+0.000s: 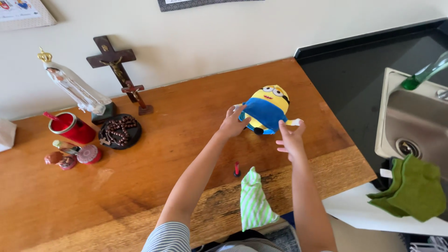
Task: Cleaning and organizing a wooden desk area containing religious items and a plush toy using a cloth.
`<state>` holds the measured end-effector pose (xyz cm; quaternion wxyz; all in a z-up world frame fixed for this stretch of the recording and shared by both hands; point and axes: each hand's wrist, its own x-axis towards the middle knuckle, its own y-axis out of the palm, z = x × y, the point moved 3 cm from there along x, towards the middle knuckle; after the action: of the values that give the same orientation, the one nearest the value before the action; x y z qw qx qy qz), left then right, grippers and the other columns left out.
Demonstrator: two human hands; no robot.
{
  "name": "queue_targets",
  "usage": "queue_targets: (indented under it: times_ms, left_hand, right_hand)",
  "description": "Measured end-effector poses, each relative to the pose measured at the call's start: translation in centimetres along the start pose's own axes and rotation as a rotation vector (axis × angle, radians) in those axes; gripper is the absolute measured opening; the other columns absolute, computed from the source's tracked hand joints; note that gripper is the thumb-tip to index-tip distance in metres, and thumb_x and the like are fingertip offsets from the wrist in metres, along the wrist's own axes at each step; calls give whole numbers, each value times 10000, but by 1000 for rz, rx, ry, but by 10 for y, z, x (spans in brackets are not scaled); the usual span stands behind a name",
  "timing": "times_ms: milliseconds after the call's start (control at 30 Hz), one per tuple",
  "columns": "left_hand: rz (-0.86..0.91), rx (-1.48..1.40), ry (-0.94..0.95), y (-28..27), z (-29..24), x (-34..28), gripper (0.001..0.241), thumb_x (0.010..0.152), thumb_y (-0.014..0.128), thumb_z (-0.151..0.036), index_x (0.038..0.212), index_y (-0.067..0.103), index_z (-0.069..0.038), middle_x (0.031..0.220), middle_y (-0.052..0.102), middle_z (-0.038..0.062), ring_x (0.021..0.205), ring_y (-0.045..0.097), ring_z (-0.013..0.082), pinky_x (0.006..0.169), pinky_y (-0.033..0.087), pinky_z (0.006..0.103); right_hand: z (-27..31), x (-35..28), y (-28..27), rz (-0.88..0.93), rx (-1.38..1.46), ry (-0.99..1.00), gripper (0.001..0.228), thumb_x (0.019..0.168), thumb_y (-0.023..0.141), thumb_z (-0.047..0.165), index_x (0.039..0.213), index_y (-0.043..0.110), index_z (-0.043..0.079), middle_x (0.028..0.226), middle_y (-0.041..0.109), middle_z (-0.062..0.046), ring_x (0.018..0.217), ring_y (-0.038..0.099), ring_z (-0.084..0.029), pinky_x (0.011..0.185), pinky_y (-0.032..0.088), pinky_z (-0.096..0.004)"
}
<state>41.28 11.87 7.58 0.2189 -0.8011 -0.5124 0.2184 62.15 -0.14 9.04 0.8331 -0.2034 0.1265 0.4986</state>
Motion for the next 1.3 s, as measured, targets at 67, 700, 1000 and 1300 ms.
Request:
queue_targets:
  times_ms: [67,700,1000,1300]
  left_hand:
    - [-22,33,22,8,10,15,721,921,655,-479,1561,379,-297,1668,157,217,1303,540,394,1051,498,454]
    - [158,4,161,19,70,8,513,959,648,-405,1437,610,-225,1385,660,137,1290,607,304,1079,460,424]
    - [-84,-348,89,-23,-5,-56,872,890,701,-425,1580,314,-59,1337,633,207,1157,668,258,919,573,392]
    - [-365,-525,373,-92,-65,-180,930,918,775,-357,1621,263,-27,1415,567,210,1222,653,290,964,603,402]
  right_hand:
    - [-2,14,5,6,17,-11,1048,925,623,551,1613,-110,254,1480,511,-243,1121,703,-408,827,638,-512]
    - [-33,65,31,96,301,-229,1139,854,790,104,1641,-11,301,1606,351,-181,1344,545,-390,861,579,-609]
    - [12,18,25,164,405,-665,1168,894,802,-59,1691,13,267,1735,195,-167,1502,431,-333,1157,505,-500]
    - [72,-131,37,369,444,-1054,1129,1026,810,-111,1723,-13,223,1763,93,-96,1539,344,-279,1309,389,-445]
